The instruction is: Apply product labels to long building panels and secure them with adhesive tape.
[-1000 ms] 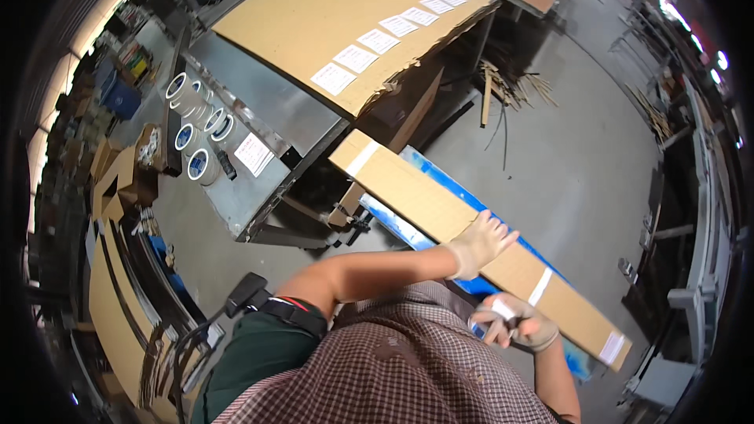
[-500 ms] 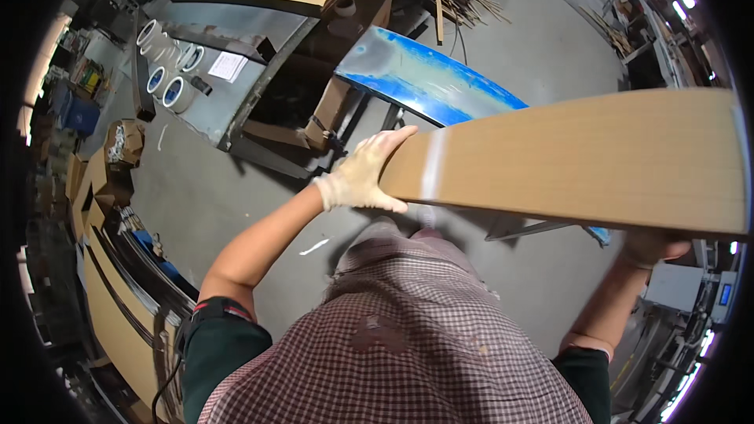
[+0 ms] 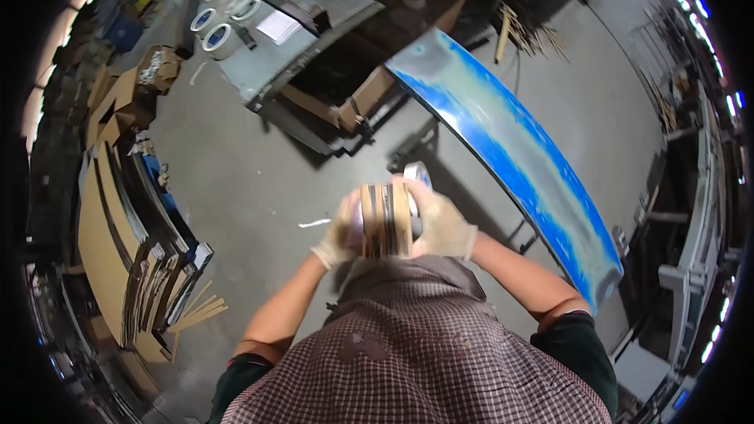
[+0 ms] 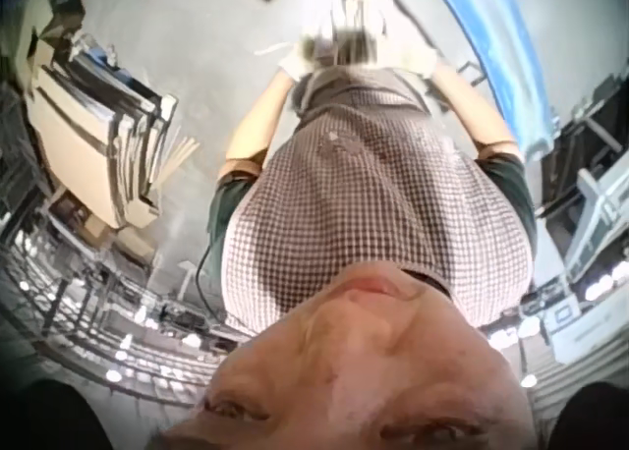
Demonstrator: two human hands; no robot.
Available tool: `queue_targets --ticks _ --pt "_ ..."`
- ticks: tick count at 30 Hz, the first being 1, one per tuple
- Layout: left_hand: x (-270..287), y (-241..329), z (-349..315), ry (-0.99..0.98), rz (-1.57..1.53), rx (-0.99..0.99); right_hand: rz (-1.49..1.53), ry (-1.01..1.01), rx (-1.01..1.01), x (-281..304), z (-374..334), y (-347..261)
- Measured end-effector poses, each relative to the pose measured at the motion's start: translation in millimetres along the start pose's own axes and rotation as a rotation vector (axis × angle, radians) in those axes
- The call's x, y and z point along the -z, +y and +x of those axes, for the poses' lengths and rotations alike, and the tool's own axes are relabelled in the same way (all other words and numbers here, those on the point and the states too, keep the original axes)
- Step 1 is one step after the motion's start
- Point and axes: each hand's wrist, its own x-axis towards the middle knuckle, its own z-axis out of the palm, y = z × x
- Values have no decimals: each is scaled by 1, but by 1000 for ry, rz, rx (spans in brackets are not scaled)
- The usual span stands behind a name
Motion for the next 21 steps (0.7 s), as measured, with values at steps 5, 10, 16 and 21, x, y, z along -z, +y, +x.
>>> queue_targets --ticks 5,10,16,21 --pt "-9 -2 -70 236 -869 473 -7 -15 305 -23 44 7" --pt "-42 18 -42 754 -1491 548 141 -254 338 26 87 -92" --pt "41 29 30 1194 -1489 411 1158 -574 252 195 77 -56" --pt "131 42 130 1239 -989 338 400 -444 -83 287 37 -17"
